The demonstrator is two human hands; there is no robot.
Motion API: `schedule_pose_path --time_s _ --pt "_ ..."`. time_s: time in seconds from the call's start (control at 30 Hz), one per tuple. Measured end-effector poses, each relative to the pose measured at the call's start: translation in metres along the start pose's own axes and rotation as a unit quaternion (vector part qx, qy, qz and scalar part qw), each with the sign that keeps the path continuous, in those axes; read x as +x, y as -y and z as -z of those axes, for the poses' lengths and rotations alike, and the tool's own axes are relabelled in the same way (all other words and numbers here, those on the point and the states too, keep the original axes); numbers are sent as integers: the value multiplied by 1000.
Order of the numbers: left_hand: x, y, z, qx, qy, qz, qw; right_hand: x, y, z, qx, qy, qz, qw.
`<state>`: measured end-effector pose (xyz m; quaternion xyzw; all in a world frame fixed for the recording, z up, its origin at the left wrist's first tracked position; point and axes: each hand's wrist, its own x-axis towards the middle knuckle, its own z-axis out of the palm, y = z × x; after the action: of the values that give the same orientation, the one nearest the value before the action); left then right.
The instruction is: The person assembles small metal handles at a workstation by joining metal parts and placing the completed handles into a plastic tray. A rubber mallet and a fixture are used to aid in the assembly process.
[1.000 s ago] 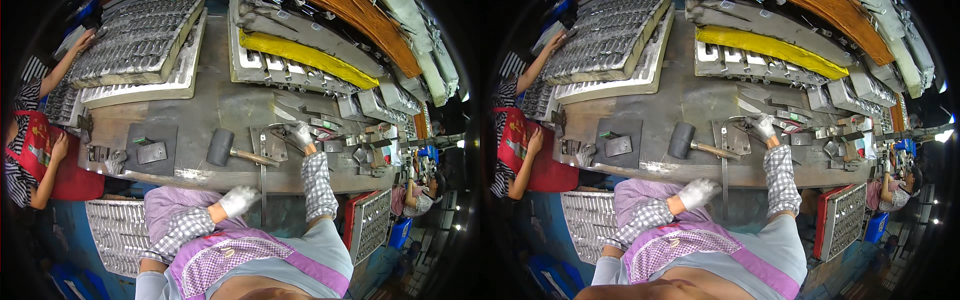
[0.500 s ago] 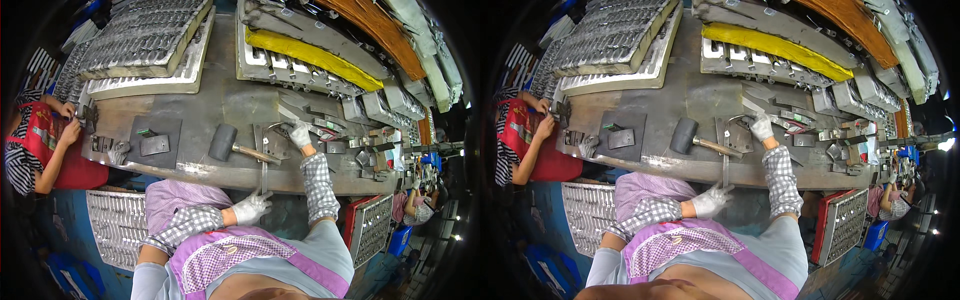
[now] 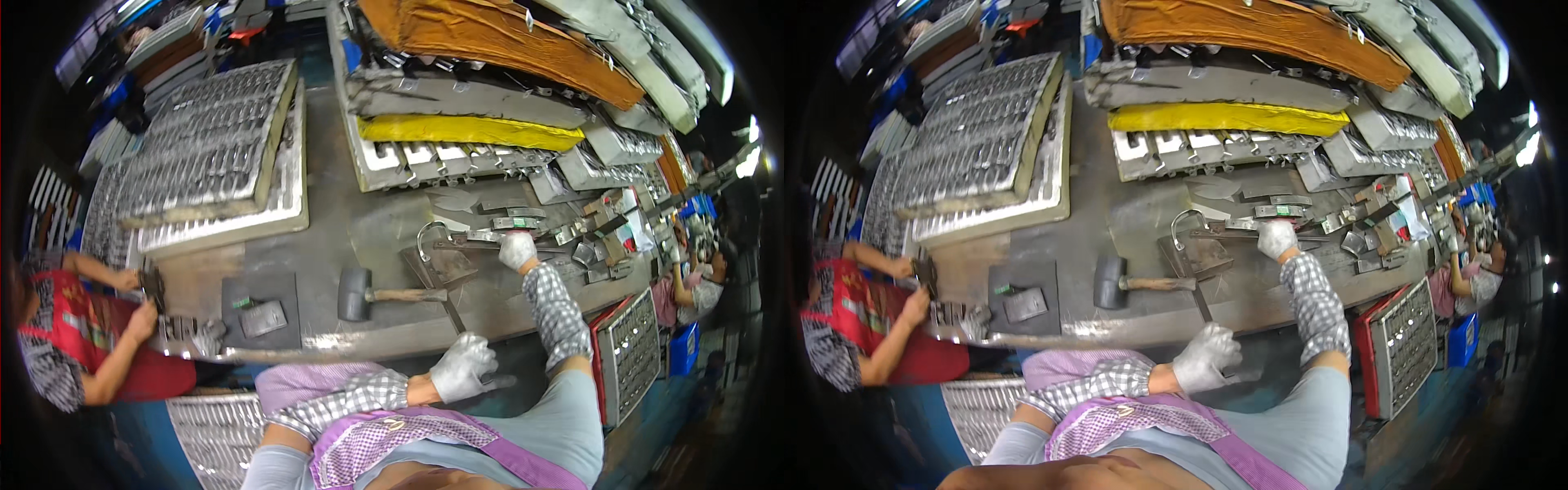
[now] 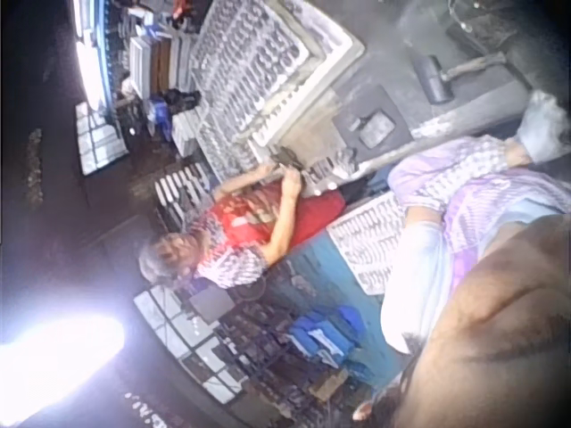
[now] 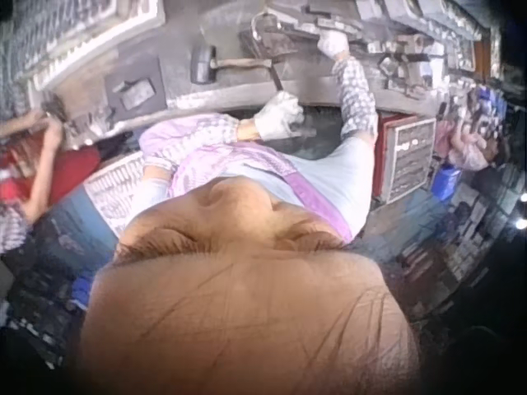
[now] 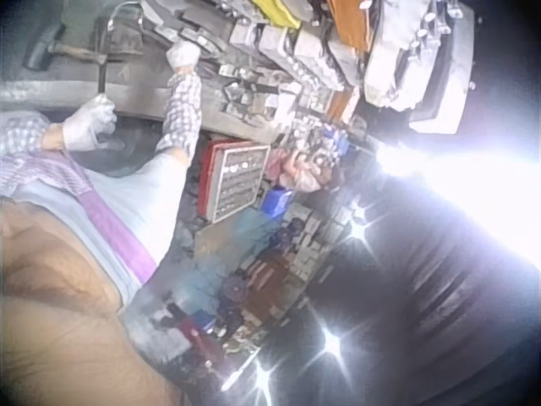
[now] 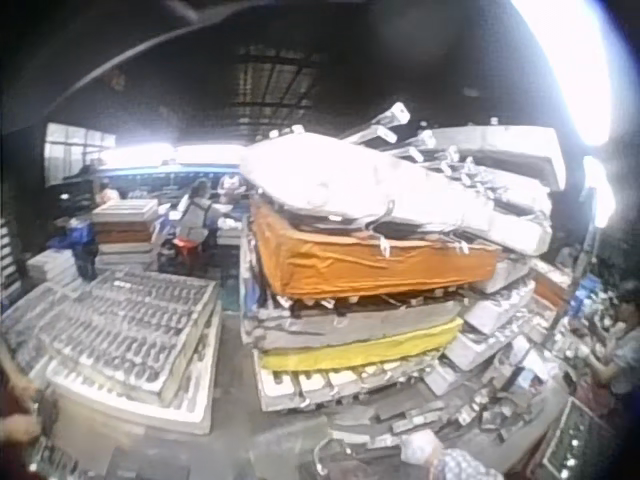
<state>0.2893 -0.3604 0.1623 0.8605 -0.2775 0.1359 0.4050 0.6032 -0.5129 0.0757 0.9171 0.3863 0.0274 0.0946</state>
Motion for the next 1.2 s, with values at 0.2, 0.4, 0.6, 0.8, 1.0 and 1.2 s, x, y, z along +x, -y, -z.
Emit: schedule_pose_path --time_s 0.2,0.4,0.6,0.8,1.0,1.2 --pt "31 12 45 -114 -163 33 979 58 -54 -3 -21 20 85 996" --pt "-11 15 -3 -52 103 -3 993 -4 -10 -36 -25 49 -29 998" --pt "-112 39 -122 126 101 -49 986 12 93 38 398 -152 38 904" --pt "-167 42 -39 99 -26 81 991 7 76 12 412 -102 -139 895" --pt "-321 60 34 70 -330 428 838 -37 314 156 638 -123 -48 759" --pt "-394 92 97 -16 -499 583 642 -19 539 94 638 68 -27 767"
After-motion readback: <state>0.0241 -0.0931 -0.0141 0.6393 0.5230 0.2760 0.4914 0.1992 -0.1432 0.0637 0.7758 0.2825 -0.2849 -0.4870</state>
